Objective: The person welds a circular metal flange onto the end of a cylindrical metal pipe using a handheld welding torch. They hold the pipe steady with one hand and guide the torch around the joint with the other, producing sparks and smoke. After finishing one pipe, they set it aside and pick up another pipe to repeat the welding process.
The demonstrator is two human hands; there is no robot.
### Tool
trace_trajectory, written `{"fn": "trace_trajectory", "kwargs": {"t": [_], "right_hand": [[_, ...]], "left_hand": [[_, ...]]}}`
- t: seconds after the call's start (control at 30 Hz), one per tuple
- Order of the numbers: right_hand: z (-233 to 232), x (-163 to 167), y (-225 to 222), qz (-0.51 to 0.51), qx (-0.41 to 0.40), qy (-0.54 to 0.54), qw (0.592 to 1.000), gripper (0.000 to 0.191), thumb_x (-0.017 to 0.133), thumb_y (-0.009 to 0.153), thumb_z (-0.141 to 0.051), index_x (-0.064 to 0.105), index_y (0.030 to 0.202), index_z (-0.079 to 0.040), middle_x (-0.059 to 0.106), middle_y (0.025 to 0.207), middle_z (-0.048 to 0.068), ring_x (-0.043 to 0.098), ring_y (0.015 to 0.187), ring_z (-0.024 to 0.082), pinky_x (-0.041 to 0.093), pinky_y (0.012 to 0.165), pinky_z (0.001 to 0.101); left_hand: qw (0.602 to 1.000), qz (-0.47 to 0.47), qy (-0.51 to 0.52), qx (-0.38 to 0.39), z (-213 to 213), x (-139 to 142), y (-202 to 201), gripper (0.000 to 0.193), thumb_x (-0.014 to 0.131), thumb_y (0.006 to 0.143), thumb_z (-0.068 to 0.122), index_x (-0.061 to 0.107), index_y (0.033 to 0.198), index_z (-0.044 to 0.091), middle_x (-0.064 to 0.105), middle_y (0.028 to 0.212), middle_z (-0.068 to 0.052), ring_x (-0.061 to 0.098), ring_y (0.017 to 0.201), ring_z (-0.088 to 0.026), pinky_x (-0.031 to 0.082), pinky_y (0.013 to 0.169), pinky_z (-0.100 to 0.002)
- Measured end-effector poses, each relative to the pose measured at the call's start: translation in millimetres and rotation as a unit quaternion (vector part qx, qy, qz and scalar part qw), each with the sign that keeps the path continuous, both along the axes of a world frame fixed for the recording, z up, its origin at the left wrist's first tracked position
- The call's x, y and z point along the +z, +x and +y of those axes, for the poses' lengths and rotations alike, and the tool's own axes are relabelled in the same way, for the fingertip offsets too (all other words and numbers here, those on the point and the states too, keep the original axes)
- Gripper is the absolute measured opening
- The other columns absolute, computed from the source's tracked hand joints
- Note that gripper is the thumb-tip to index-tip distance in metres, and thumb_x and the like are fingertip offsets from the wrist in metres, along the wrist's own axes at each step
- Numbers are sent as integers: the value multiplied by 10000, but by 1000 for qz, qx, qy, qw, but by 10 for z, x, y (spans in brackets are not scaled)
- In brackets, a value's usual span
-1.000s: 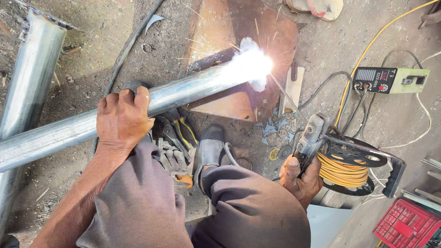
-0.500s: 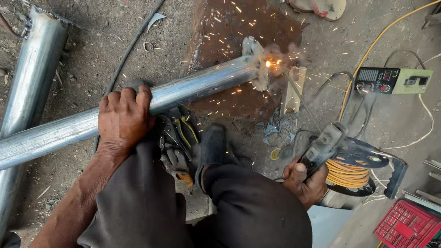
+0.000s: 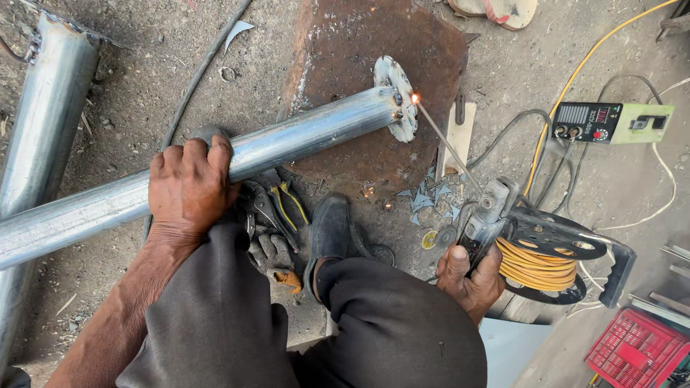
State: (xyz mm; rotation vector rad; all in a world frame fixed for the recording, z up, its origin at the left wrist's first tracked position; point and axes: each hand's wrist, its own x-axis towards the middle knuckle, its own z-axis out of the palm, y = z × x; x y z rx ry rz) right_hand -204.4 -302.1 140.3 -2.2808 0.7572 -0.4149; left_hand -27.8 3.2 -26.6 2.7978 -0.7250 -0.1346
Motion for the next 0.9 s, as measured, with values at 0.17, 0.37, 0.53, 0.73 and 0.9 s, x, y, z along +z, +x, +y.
{"fn": "trace_trajectory", "kwargs": {"t": [0.17, 0.37, 0.53, 0.73, 0.9], "right_hand": [[14, 1, 28, 2, -17, 16, 1000, 504, 610, 1067, -396, 538, 1292, 49, 586, 720, 35, 517, 559, 74, 473, 508, 270], [52, 47, 59, 29, -37, 5, 999, 518, 595, 1071, -430, 544, 1277, 42, 595, 742, 43, 538, 564, 84, 458, 492, 272], [37, 58, 19, 38, -25, 11, 999, 553, 592, 1054, -471, 542, 1271, 35, 592, 731, 44, 540, 563, 93, 445, 485, 271], [-27, -72, -56, -43, -40, 50, 997, 592, 601, 1083, -501, 498, 1262, 54, 580, 782, 62, 548, 606, 113, 478, 574, 299], [-10, -129, -122, -123, -90, 88, 984, 646, 666, 1051, -472, 486, 1333, 80, 540, 842, 101, 491, 616, 138, 456, 566, 313]], "left_hand": [[1000, 9, 7, 8, -19, -8, -4, 676, 885, 719, 377, 589, 1262, 103, 603, 942, -104, 634, 827, -312, 519, 745, -483], [1000, -7, -22, 11, -28, 8, 4, 704, 888, 653, 355, 580, 1230, 93, 613, 929, -117, 641, 812, -335, 512, 722, -495], [1000, -11, -4, 18, -39, 4, 6, 527, 835, 769, 268, 586, 1208, 117, 608, 920, -96, 635, 809, -320, 509, 725, -479], [1000, -19, 6, 1, -48, 82, 59, 589, 826, 759, 302, 601, 1268, 107, 621, 944, -107, 633, 805, -305, 518, 725, -466], [999, 27, -28, 8, -45, 150, 62, 728, 853, 701, 417, 591, 1310, 116, 623, 1000, -111, 633, 868, -326, 519, 745, -488]]}}
